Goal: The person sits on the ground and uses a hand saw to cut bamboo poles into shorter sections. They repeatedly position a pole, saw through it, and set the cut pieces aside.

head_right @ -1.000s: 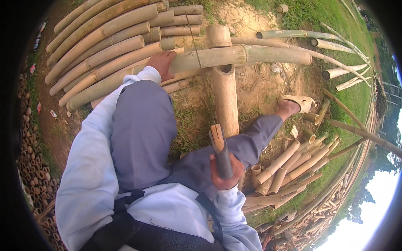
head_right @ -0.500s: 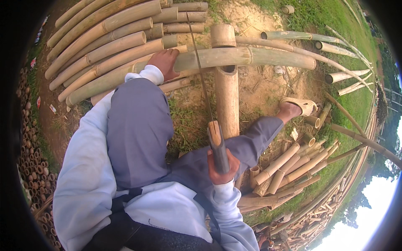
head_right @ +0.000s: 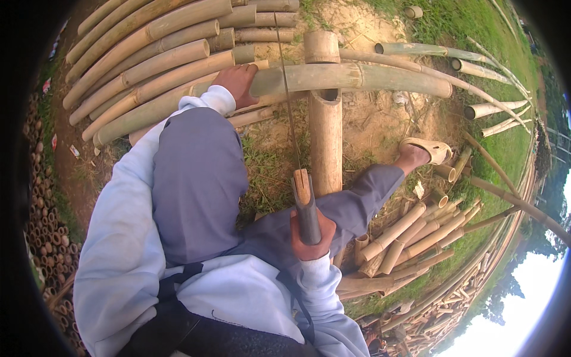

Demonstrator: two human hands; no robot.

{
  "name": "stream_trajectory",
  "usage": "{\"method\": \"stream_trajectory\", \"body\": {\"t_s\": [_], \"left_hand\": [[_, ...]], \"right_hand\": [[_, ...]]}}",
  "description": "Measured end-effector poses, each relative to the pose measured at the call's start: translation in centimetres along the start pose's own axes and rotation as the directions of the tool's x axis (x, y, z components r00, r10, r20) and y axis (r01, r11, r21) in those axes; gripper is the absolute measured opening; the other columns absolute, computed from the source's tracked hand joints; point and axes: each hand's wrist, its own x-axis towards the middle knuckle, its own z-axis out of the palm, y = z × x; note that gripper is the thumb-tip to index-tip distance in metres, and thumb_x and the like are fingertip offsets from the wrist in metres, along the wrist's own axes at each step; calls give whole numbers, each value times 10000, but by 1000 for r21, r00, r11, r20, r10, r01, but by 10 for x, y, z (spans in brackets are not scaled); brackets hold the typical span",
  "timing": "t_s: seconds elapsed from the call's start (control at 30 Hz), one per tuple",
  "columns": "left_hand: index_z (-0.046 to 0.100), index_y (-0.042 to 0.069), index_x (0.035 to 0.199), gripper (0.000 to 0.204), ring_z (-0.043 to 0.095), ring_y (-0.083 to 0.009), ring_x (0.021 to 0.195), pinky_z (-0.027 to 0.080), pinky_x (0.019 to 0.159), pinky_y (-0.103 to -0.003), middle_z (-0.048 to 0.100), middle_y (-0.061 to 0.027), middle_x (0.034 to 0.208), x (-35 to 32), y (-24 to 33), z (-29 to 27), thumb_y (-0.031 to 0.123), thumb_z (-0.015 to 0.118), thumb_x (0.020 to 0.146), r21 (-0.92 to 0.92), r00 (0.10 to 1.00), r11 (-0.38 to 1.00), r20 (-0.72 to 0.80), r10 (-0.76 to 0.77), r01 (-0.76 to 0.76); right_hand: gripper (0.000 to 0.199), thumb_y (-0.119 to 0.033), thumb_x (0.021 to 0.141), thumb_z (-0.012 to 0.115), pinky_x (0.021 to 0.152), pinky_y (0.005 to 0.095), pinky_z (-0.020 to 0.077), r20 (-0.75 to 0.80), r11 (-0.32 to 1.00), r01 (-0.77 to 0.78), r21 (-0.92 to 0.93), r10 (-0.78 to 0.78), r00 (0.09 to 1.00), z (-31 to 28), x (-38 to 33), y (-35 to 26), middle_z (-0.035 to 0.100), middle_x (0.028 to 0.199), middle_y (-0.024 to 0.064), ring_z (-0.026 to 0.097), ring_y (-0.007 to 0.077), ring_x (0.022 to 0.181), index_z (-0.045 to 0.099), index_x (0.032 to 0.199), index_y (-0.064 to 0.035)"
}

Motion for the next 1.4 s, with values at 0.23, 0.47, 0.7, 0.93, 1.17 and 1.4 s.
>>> {"method": "stream_trajectory", "body": {"t_s": [0.23,0.47,0.7,0.93,1.17,1.4], "left_hand": [[550,29,1167,589,627,-371,1112,512,958,-459,641,-183,1159,-3,-5,5,331,805,730,6,996,998,-65,58,-58],[554,27,1146,569,635,-363,1098,520,940,-451,643,-184,1144,-1,-4,4,313,809,725,37,998,998,-36,54,-52],[578,12,1141,553,617,-363,1162,502,1006,-445,656,-199,1163,-7,-3,2,312,823,746,14,997,999,-61,48,-47],[550,32,1155,567,625,-361,1123,522,943,-455,644,-184,1152,-2,-4,3,290,815,726,12,995,997,-72,71,-70],[570,16,1180,580,632,-366,1150,528,984,-444,655,-200,1172,-7,3,-8,315,822,752,4,999,1000,28,-27,27],[527,31,1167,575,642,-383,1095,531,923,-469,636,-187,1159,-2,0,2,300,813,746,-4,998,1000,-49,26,-26]], "right_hand": [[122,-52,860,738,594,259,441,-7,999,-28,-15,28,1000,-12,-28,3,609,683,22,519,78,628,673,917,34],[115,10,849,688,595,273,459,19,1000,0,-11,0,1000,5,10,2,597,672,84,552,125,592,678,963,21],[114,13,842,685,585,294,479,26,998,19,-64,-18,1000,-9,-26,-1,628,687,110,611,149,591,680,956,16],[95,5,842,693,586,291,471,-3,999,31,36,-31,1000,23,35,6,617,678,109,588,152,578,665,931,23],[183,-34,840,706,619,273,481,32,996,-50,-80,53,998,-16,-39,-1,651,690,67,598,110,623,709,1009,36],[79,-7,850,706,580,290,438,-17,997,46,67,-45,999,33,68,11,585,670,69,526,111,603,642,883,25]]}}
